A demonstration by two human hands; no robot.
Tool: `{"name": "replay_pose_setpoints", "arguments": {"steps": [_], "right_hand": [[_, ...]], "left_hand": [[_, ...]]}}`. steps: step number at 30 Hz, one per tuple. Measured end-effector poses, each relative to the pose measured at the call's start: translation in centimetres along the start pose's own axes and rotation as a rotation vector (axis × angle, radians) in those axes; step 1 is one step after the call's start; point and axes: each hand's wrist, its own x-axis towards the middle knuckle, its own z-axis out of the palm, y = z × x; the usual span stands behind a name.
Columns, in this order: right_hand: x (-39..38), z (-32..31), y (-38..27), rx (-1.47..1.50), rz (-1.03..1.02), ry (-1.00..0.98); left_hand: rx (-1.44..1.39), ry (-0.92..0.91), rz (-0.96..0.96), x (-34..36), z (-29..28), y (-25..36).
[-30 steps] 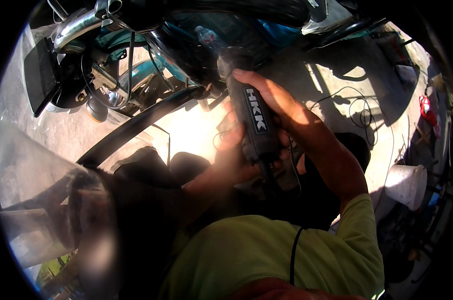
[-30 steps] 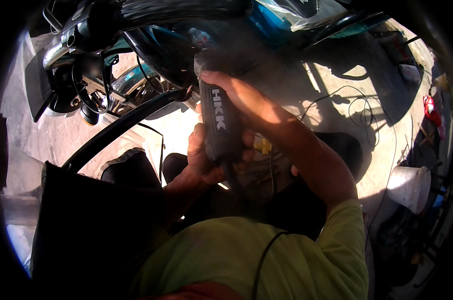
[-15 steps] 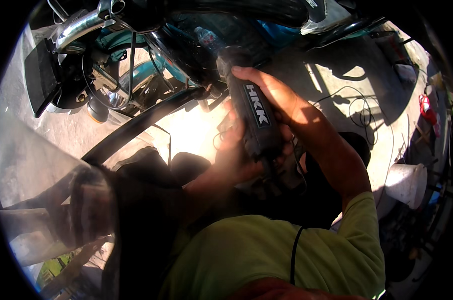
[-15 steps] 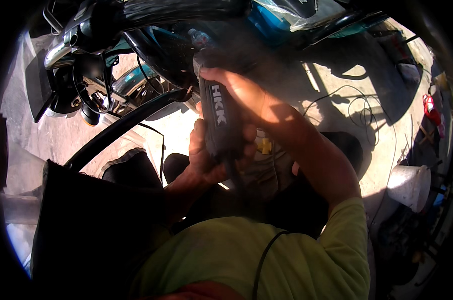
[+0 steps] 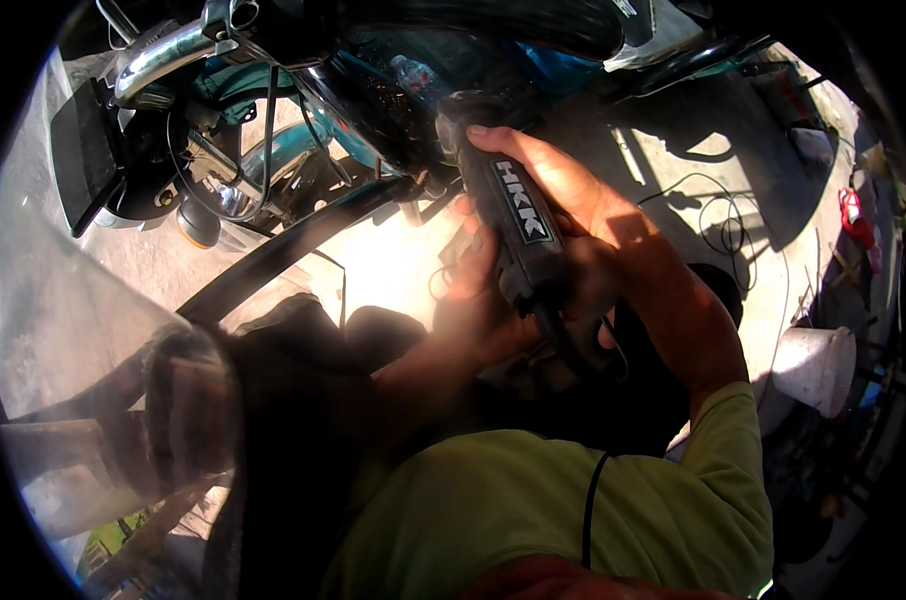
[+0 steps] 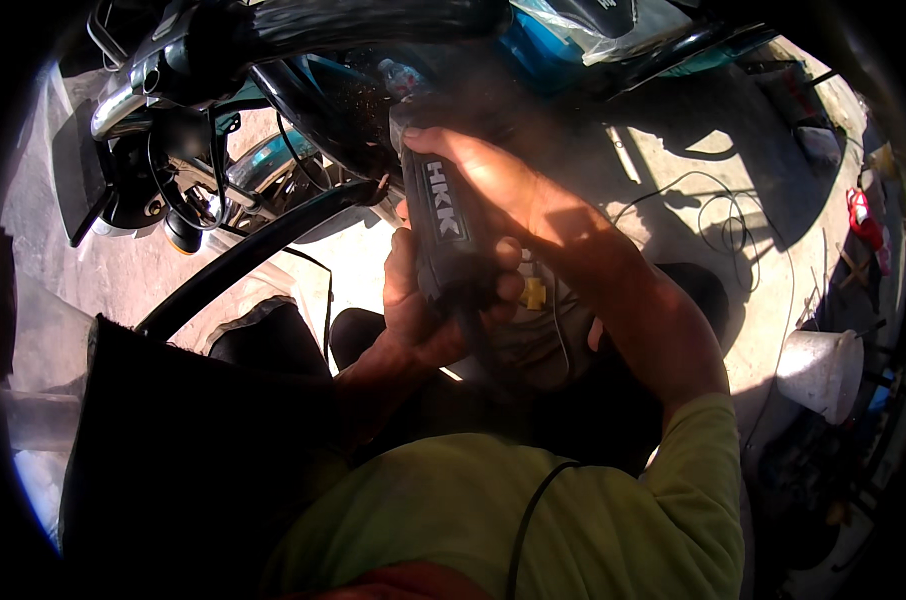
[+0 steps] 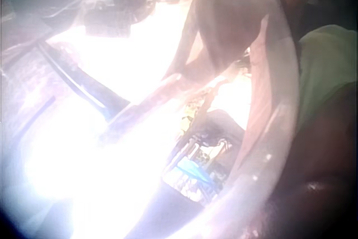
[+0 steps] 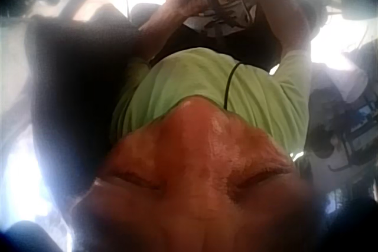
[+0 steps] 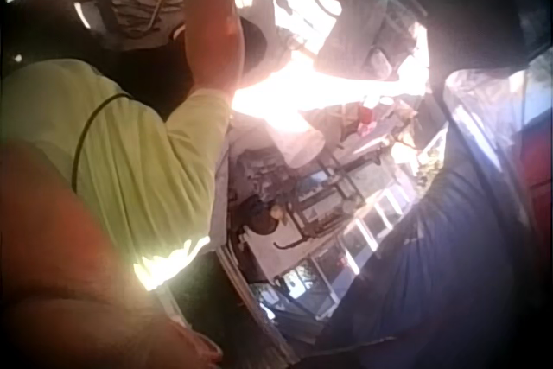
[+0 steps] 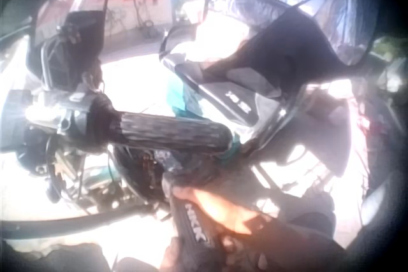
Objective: The person uses an angle grinder to cut or sand a metal component on a moped, then uses a metal rod and a wrench to work on the vehicle's frame.
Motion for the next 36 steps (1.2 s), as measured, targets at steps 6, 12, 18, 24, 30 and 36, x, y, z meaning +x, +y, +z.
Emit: {"name": "replay_pose_setpoints", "arguments": {"steps": [6,12,18,24,30,36], "right_hand": [[0.4,-0.4,0.0,0.055,0.056,-0.021],[0.2,-0.3,-0.2,0.071,0.074,-0.063],[0.4,-0.4,-0.3,0.052,0.087,-0.052],[0.3,-0.2,-0.1,0.045,0.068,-0.034],[0.1,0.0,-0.2,0.058,0.077,-0.018],[-0.2,0.5,-0.5,0.078,0.092,-0.049]], "left_hand": [[-0.006,-0.095,0.012,0.5,0.3,-0.2],[-0.004,-0.085,0.017,0.4,0.1,-0.2],[-0.033,-0.117,0.004,0.5,0.5,-0.1],[-0.039,-0.126,-0.002,0.6,1.1,-0.1],[-0.042,-0.104,0.010,0.5,1.1,-0.1],[-0.029,-0.090,0.011,0.4,0.3,0.1]]}}
